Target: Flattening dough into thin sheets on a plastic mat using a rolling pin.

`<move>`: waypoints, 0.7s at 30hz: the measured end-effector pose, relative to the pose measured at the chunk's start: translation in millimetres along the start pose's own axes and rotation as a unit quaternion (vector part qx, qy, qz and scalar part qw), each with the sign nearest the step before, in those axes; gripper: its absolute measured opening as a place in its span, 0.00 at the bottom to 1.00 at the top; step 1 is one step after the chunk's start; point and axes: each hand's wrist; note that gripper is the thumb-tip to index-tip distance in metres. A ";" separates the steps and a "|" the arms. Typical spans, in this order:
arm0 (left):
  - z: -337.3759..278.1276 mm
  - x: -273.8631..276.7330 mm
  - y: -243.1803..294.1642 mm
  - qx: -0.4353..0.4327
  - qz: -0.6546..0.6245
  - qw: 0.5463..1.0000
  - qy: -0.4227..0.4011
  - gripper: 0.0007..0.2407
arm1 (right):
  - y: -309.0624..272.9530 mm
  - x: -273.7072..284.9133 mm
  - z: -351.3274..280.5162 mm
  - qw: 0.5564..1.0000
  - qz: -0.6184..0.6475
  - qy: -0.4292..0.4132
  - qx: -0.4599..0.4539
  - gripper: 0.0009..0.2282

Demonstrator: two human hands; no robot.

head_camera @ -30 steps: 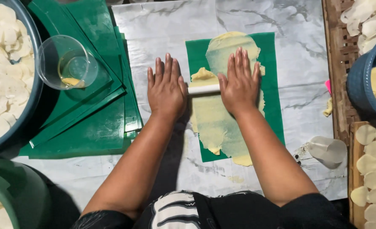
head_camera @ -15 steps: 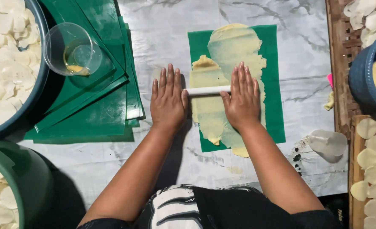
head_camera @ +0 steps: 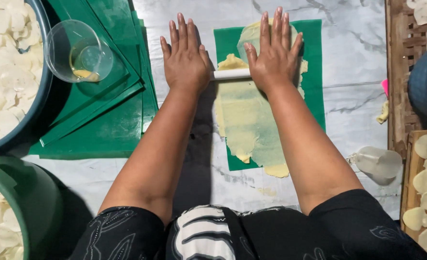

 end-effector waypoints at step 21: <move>-52.0 3.0 9.4 -0.025 -0.012 0.999 0.040 0.27 | 38.5 -15.7 -40.5 0.986 0.142 0.092 -0.013 0.25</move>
Point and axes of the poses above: each hand's wrist, its own z-axis towards the middle knuckle, its own x-axis out of the back of the hand, y = z × x, and after that the axes turned 6 degrees about -x, right-handed
